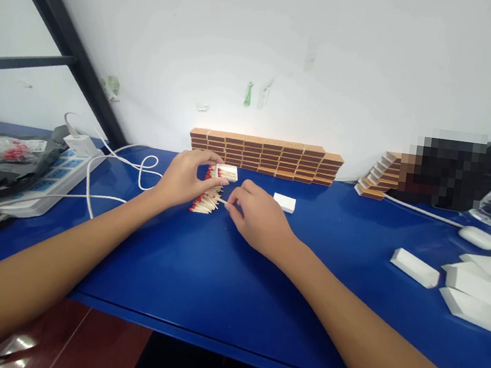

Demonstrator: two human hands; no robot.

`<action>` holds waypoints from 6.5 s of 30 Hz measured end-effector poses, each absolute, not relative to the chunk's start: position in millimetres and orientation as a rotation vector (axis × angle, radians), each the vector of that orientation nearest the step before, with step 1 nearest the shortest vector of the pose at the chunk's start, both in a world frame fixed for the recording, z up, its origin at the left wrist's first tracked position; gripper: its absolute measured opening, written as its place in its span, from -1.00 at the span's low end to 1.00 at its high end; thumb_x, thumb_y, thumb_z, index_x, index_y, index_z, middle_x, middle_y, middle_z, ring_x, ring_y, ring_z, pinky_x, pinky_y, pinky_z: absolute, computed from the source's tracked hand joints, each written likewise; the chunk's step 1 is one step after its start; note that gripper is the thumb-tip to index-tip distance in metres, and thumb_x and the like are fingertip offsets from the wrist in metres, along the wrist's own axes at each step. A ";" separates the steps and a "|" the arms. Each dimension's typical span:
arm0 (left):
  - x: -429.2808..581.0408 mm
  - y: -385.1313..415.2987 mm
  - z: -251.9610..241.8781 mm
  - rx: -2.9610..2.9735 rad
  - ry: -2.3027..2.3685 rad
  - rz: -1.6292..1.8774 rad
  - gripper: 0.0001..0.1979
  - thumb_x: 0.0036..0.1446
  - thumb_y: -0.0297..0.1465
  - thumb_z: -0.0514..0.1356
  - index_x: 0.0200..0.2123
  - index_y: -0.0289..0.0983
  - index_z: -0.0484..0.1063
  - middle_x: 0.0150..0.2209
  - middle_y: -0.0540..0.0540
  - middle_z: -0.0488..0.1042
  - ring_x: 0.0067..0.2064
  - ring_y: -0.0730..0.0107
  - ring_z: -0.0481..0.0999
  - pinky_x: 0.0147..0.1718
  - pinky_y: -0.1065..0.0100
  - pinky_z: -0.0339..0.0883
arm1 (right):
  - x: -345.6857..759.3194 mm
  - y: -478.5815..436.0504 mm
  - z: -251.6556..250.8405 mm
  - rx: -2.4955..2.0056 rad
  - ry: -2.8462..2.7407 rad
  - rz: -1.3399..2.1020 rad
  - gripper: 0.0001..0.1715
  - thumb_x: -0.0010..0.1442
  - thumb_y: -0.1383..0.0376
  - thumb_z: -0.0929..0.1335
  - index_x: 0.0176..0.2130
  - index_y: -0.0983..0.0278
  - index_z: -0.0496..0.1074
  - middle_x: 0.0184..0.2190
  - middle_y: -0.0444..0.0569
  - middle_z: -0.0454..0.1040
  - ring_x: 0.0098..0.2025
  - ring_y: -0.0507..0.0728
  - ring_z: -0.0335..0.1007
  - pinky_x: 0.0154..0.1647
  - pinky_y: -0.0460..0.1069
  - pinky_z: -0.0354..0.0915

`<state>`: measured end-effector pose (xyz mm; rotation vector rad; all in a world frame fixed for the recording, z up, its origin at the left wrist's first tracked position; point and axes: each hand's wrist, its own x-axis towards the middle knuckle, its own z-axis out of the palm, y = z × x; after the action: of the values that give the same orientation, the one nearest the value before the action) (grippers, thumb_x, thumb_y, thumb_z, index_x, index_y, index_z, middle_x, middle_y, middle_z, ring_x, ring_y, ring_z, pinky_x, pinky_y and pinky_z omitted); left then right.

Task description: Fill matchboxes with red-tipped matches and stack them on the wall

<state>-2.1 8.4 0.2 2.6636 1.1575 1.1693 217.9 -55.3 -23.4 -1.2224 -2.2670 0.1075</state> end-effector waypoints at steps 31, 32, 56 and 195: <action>-2.4 11.7 -1.0 2.393 1.110 1.314 -0.72 0.16 -0.25 0.48 -0.14 -0.20 0.55 -0.10 -0.06 0.70 -0.05 0.19 0.72 -0.01 0.22 0.54 | 195.1 -51.7 -35.0 -1.253 -2.159 0.361 -0.96 0.29 0.30 0.44 -0.25 0.23 0.54 -0.28 -0.07 0.46 -0.33 0.09 0.36 -0.27 0.03 0.27; -1.6 10.9 -0.8 2.405 1.111 1.308 -0.73 0.16 -0.25 0.48 -0.14 -0.20 0.55 -0.10 -0.07 0.70 -0.05 0.18 0.71 0.00 0.21 0.54 | 192.3 -51.2 -36.3 -1.264 -2.164 0.382 -0.97 0.28 0.31 0.45 -0.24 0.23 0.54 -0.27 -0.07 0.46 -0.33 0.09 0.36 -0.26 0.03 0.27; 0.0 11.1 0.3 2.537 1.102 1.237 -0.74 0.19 -0.23 0.45 -0.14 -0.21 0.56 -0.10 -0.11 0.69 -0.07 0.16 0.67 -0.04 0.19 0.50 | 185.1 -54.7 -32.0 -1.201 -2.052 0.327 -0.88 0.28 0.34 0.39 -0.31 0.22 0.54 -0.32 -0.07 0.44 -0.37 0.08 0.33 -0.31 0.03 0.25; 6.7 -3.0 0.1 2.285 0.882 1.021 -0.62 0.00 -0.31 0.57 -0.13 -0.19 0.59 -0.15 -0.03 0.71 -0.07 0.21 0.71 -0.05 0.25 0.54 | 241.8 -41.0 -6.4 -1.241 -2.076 0.339 -0.85 0.41 0.22 0.33 -0.22 0.21 0.43 -0.32 -0.02 0.49 -0.32 0.14 0.35 -0.29 0.04 0.21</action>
<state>6.7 -3.0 0.1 2.2853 0.8819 1.0206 241.8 -41.0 -6.4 -1.2407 -2.0760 0.3389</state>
